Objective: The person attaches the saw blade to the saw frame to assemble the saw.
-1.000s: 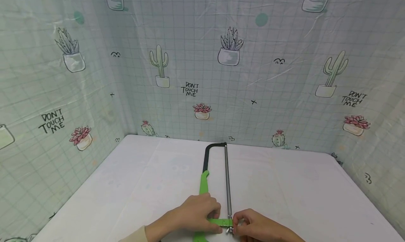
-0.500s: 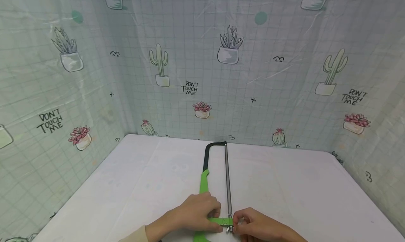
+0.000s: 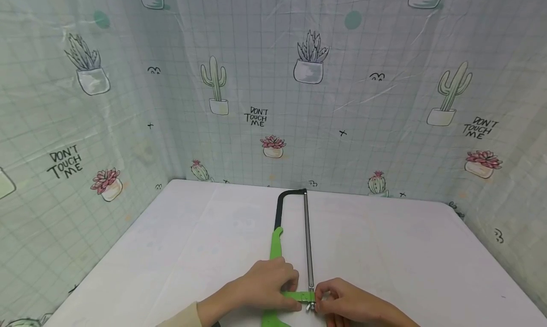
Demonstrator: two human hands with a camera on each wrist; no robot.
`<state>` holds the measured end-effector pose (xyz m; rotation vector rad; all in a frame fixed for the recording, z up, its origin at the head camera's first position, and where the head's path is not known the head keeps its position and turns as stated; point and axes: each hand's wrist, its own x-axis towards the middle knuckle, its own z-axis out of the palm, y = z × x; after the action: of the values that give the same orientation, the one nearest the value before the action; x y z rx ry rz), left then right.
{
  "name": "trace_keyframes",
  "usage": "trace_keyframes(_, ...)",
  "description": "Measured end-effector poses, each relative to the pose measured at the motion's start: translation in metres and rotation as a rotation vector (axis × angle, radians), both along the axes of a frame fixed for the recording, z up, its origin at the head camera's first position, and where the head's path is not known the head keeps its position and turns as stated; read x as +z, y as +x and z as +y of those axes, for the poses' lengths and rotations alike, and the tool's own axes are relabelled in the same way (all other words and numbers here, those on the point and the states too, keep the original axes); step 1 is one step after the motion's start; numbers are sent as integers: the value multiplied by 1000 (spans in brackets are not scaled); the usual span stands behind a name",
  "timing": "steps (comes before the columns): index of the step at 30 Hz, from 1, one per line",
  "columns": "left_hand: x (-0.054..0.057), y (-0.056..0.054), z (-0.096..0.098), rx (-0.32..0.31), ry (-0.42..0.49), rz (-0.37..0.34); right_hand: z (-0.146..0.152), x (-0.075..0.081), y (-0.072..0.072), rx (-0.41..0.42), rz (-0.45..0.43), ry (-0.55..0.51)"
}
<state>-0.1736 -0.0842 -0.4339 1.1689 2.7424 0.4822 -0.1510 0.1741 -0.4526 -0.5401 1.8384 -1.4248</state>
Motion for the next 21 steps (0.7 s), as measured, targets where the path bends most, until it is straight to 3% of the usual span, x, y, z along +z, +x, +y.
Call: trace_keyframes(21, 0, 0, 0, -7, 6, 8, 1, 2, 1, 0, 9, 6)
